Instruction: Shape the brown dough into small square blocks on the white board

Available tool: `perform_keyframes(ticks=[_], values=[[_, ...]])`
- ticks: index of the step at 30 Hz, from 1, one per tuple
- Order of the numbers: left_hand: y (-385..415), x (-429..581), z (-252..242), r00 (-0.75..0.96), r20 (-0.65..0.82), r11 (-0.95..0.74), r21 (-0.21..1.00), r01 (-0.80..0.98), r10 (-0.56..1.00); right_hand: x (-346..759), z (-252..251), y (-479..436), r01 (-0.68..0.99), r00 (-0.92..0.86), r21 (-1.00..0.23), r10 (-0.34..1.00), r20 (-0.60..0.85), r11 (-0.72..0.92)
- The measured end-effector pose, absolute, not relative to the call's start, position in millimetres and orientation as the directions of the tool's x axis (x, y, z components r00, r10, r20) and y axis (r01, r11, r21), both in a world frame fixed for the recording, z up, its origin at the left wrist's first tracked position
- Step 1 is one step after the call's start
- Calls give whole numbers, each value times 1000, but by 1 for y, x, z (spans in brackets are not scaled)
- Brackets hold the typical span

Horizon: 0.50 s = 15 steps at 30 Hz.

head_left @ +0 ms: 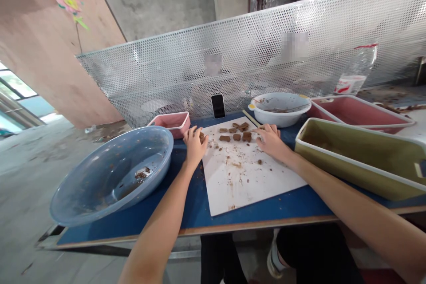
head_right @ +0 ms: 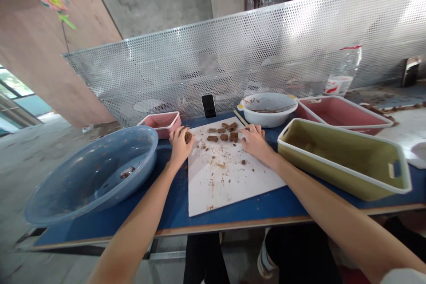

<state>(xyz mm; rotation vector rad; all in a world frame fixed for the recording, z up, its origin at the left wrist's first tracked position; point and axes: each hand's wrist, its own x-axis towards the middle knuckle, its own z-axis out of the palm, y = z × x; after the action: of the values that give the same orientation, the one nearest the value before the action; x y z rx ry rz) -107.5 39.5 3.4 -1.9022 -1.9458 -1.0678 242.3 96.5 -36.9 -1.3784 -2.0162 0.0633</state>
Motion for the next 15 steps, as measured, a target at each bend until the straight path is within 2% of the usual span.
perform_keyframes(ticks=[5,7,10,13,15], values=[[32,-89,9,-77,642,-180,325,929,763,238,-16,80,803,-214,-415,857,469,428],[25,-72,13,-13,664,-250,300,920,748,243,-2,66,774,-272,-426,854,444,469],[10,-35,20,204,613,-423,236,875,763,272,24,45,750,-360,-371,808,466,548],[3,1,26,495,509,-635,140,760,704,326,54,39,855,-259,-284,832,490,433],[10,16,31,587,454,-686,76,724,670,367,73,42,892,-235,-242,848,475,382]])
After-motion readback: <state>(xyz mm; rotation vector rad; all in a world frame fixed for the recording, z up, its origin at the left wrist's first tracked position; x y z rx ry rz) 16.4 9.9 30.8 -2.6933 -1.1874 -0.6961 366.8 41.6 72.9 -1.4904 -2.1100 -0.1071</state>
